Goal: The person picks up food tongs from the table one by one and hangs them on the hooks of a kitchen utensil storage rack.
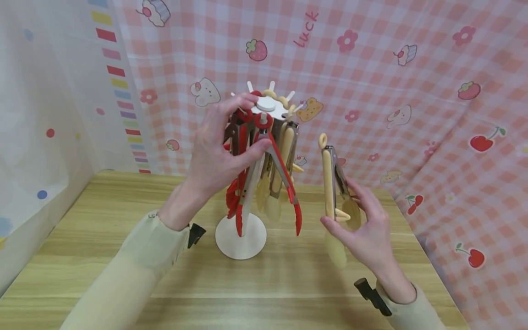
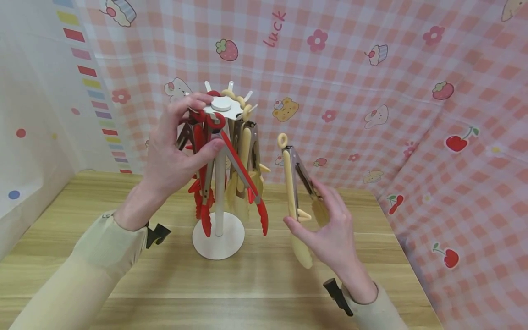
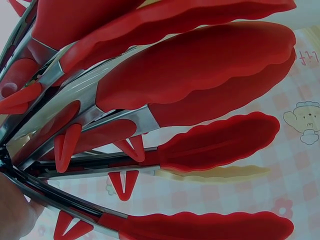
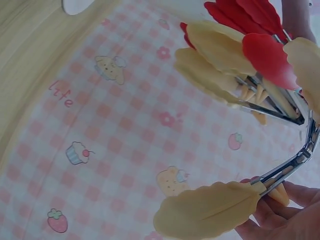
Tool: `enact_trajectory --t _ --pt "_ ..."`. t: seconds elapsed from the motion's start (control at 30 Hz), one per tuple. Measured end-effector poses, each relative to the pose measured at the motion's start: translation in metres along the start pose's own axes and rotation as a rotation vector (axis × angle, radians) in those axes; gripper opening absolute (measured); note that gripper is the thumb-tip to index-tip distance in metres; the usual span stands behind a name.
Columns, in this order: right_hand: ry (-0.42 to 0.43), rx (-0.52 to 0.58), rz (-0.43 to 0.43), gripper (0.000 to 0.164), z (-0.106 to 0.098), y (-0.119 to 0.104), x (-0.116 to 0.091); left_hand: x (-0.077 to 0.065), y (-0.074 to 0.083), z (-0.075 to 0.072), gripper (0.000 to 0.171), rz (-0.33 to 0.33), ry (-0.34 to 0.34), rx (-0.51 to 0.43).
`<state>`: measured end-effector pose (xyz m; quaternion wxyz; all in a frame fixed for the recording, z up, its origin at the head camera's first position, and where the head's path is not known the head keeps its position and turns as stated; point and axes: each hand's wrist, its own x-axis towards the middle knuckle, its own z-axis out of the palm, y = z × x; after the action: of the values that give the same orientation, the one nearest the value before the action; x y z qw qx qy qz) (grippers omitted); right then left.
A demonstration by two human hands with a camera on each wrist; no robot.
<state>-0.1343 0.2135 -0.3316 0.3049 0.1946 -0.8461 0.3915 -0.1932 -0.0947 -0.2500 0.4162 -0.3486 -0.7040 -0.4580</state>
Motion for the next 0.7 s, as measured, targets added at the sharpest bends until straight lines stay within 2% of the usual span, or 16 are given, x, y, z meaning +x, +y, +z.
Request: enact_trajectory --t 0.7 --pt "0.029 0.093 -0.124 0.092 0.003 -0.023 0.01 0.0 0.0 0.001 0.059 0.003 0.001 -0.006"
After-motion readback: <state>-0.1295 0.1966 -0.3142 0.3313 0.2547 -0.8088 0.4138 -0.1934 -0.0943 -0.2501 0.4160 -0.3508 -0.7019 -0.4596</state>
